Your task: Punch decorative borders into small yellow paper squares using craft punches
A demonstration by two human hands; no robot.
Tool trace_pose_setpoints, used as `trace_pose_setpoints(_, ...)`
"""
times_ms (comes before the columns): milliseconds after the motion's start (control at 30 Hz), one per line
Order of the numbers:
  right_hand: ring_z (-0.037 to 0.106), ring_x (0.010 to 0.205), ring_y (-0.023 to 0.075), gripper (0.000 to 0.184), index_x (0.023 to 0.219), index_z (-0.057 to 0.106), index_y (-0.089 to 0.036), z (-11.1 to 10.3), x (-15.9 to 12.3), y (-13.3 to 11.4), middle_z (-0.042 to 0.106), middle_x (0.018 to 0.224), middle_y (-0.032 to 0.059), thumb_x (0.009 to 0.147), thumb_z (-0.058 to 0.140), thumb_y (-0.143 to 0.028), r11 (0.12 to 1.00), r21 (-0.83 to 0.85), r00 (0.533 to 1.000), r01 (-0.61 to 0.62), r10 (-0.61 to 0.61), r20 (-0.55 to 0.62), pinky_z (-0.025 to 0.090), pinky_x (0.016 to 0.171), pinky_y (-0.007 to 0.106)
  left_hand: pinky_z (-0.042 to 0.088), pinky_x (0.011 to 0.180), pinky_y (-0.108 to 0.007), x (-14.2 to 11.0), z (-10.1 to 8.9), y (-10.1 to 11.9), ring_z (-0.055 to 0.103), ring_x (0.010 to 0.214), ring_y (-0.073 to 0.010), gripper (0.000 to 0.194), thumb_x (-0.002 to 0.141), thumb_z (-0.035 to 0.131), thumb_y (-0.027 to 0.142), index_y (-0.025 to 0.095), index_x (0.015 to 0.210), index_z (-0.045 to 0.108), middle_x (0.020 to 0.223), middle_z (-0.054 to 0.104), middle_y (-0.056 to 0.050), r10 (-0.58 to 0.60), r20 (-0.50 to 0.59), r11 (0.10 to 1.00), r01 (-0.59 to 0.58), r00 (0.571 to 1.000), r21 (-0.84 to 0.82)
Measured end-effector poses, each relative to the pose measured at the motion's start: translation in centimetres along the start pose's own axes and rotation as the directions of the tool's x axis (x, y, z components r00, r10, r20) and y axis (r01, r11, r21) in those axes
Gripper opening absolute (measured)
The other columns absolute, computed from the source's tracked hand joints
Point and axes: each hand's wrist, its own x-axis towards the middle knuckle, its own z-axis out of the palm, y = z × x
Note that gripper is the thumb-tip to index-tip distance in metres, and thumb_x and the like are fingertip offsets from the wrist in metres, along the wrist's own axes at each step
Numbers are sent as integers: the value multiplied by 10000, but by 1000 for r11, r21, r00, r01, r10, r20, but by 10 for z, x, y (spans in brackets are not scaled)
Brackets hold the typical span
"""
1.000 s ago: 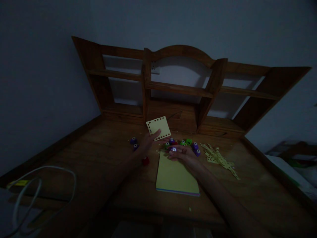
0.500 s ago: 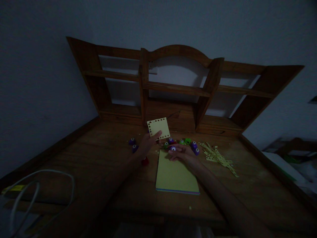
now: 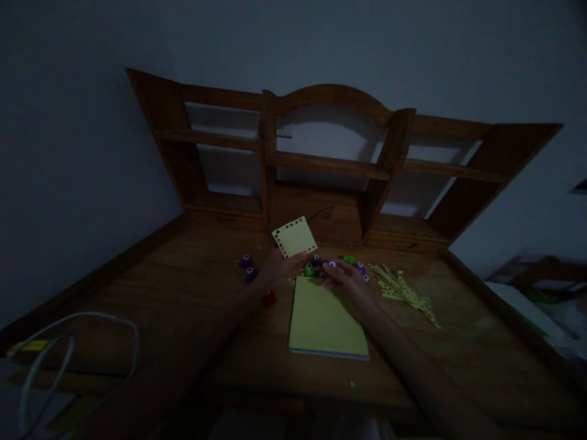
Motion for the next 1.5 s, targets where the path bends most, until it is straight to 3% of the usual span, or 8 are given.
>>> trace_pose_setpoints(200, 631, 597, 136, 316, 954, 673, -181, 0, -1, -4, 710, 783, 34, 702, 752, -354, 997, -2, 990, 75, -75, -123, 514, 615, 278, 545, 698, -333, 2, 0, -11, 675, 789, -226, 375, 692, 705, 424, 129, 924, 696, 965, 715, -103, -26, 110, 998, 33, 994, -59)
trace_pose_setpoints(333, 649, 649, 152, 319, 965, 663, -220, -1, 0, -5, 717, 848, 34, 695, 760, -361, 992, 70, 982, 109, -96, -165, 530, 648, 300, 539, 712, -329, 2, 2, -13, 671, 809, -230, 391, 708, 699, 434, 132, 956, 692, 964, 714, -109, -51, 125, 993, 63, 991, -96)
trace_pose_setpoints(500, 660, 923, 196, 317, 1015, 648, -268, -4, -3, -8, 685, 1070, 36, 724, 737, -357, 975, 215, 998, 57, -52, -30, 533, 802, 325, 516, 669, -298, 1, 3, -12, 660, 748, -208, 394, 716, 674, 479, 126, 886, 701, 892, 716, -98, -33, 190, 997, 47, 981, -67)
trace_pose_setpoints(700, 584, 1121, 231, 276, 1002, 663, -261, -1, -9, -12, 670, 1115, 20, 740, 723, -326, 965, 262, 994, 12, -39, 100, 458, 962, 375, 460, 606, -256, -3, 3, -6, 608, 651, -161, 364, 764, 618, 482, 126, 762, 700, 761, 696, -64, 44, 225, 994, -65, 973, 84)
trace_pose_setpoints(967, 537, 1181, 215, 253, 978, 680, -242, 3, -9, -12, 662, 1156, 43, 749, 707, -348, 961, 269, 992, 66, -93, 88, 393, 1035, 381, 456, 646, -255, 3, -2, -7, 600, 708, -168, 386, 820, 538, 497, 140, 761, 674, 761, 674, -46, 154, 64, 967, -164, 986, 194)
trace_pose_setpoints(1167, 556, 1158, 234, 258, 1011, 670, -236, 2, -8, -12, 674, 1127, 62, 773, 690, -333, 964, 262, 991, 46, -78, 113, 406, 1021, 419, 462, 609, -250, 9, -7, -13, 605, 677, -163, 320, 792, 581, 466, 153, 737, 612, 736, 658, -38, 128, -50, 981, -119, 991, 151)
trace_pose_setpoints(1267, 569, 1140, 237, 267, 1010, 671, -238, 1, -8, -11, 684, 1101, 63, 765, 698, -340, 969, 244, 994, 38, -62, 89, 428, 996, 412, 475, 619, -258, 10, -9, -15, 610, 699, -164, 278, 781, 607, 425, 147, 793, 599, 813, 669, -58, 111, -61, 992, -107, 992, 71)
trace_pose_setpoints(1500, 558, 1163, 211, 269, 1009, 672, -266, -4, -3, -15, 663, 1155, 22, 780, 672, -407, 960, 247, 992, 128, -127, -19, 443, 981, 345, 419, 663, -249, 6, -10, -5, 568, 746, -160, 301, 829, 538, 434, 157, 811, 655, 795, 636, -28, 230, -36, 954, -218, 973, 206)
